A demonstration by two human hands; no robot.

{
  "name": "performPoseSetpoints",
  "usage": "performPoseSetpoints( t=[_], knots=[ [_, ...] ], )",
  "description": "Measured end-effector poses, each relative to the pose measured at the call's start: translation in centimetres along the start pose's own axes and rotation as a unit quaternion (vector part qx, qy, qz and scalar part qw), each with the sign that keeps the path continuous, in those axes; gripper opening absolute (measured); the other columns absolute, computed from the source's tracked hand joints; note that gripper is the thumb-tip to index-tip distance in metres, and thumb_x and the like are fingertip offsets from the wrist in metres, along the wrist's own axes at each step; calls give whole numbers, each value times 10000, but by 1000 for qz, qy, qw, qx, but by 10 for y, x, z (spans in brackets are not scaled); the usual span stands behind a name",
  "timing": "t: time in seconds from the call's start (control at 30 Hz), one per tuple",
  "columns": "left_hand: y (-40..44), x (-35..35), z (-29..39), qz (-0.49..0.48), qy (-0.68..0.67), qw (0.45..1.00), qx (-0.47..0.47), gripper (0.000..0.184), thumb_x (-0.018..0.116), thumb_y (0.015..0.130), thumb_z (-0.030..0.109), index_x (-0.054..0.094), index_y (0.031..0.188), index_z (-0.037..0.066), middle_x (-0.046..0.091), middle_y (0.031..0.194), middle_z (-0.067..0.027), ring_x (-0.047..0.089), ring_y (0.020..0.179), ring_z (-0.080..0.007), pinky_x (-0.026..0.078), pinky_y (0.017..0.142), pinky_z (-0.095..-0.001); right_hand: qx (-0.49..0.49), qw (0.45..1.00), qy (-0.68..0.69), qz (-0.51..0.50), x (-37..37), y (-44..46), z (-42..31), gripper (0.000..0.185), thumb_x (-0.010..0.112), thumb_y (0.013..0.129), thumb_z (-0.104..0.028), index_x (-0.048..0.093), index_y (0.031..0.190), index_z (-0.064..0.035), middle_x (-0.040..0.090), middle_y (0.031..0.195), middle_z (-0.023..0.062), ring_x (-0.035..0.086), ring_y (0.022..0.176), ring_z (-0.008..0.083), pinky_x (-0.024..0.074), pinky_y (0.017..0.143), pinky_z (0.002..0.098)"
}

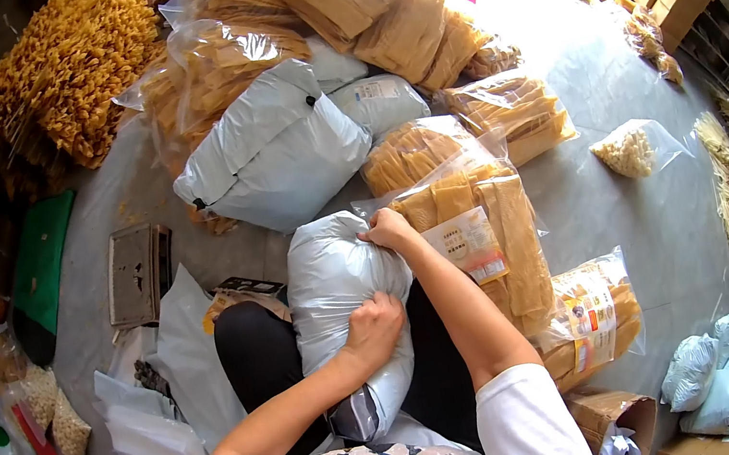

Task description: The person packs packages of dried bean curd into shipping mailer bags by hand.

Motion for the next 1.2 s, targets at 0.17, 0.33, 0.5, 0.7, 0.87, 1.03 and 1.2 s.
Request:
performPoseSetpoints(
  t=[0.17, 0.33, 0.5, 0.7, 0.87, 1.03, 1.2],
  knots=[
    [8, -7, -16, -100, -124, 985, -71, 68, 589, 688, 43, 571, 750, 22, 601, 796, -159, 631, 725, -314, 509, 625, -395, 21, 998, -11, 57, 0, -16, -5, 361, 741, 685, -336, 643, 758, 3, 641, 822, 207, 620, 822, 347, 471, 748, 415],
    [-19, -15, -41, -89, -408, 904, -89, 192, 588, 751, 66, 521, 917, -5, 591, 831, -198, 600, 832, -361, 458, 742, -416, -176, 935, -75, 298, -28, -108, -51, 273, 578, 759, -67, 579, 1028, -19, 616, 979, 177, 550, 995, 359, 430, 863, 432],
    [-57, -81, -41, -21, -371, 915, -158, 386, 639, 761, 113, 455, 1083, 2, 602, 776, -190, 610, 732, -298, 459, 664, -340, -304, 932, 56, 190, -7, -233, -55, 250, 519, 723, 67, 591, 951, -8, 600, 1023, 146, 538, 989, 334, 390, 891, 401],
    [-105, -101, -53, -217, -418, 827, -306, 188, 624, 832, 151, 561, 918, -4, 546, 580, -5, 450, 534, -24, 364, 482, -232, -269, 956, 33, 114, 43, -316, -40, 439, 636, 769, -178, 540, 1180, -56, 404, 1349, 178, 287, 1300, 362, 206, 1052, 454],
    [-109, -118, -9, -6, -457, 864, -210, 139, 536, 855, 96, 458, 791, -1, 479, 636, -231, 533, 552, -374, 385, 513, -406, -314, 946, -64, 53, 83, -310, -40, 568, 562, 805, -296, 426, 1321, -100, 151, 1476, 178, 46, 1369, 397, 60, 1057, 578],
    [-102, -124, 5, -66, -309, 939, -134, 85, 531, 831, 89, 495, 823, 13, 526, 569, -201, 525, 517, -386, 411, 493, -422, -310, 947, -80, -36, 104, -291, -55, 313, 536, 772, -212, 562, 1023, -27, 552, 1013, 163, 434, 1120, 326, 171, 1044, 538],
    [-105, -63, 42, -123, -223, 961, -109, 93, 519, 827, 104, 489, 877, 31, 551, 558, -207, 593, 584, -381, 447, 527, -474, -287, 938, -120, -152, 124, -285, -52, 294, 550, 753, -204, 567, 979, -17, 555, 982, 156, 450, 1083, 322, 187, 1051, 524]
  ],
)
Point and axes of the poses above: each hand's wrist, its own y-axis towards the middle knuckle, its own x-axis out of the palm, z = x × y, the point moved 3 cm from there along y, towards the middle knuckle
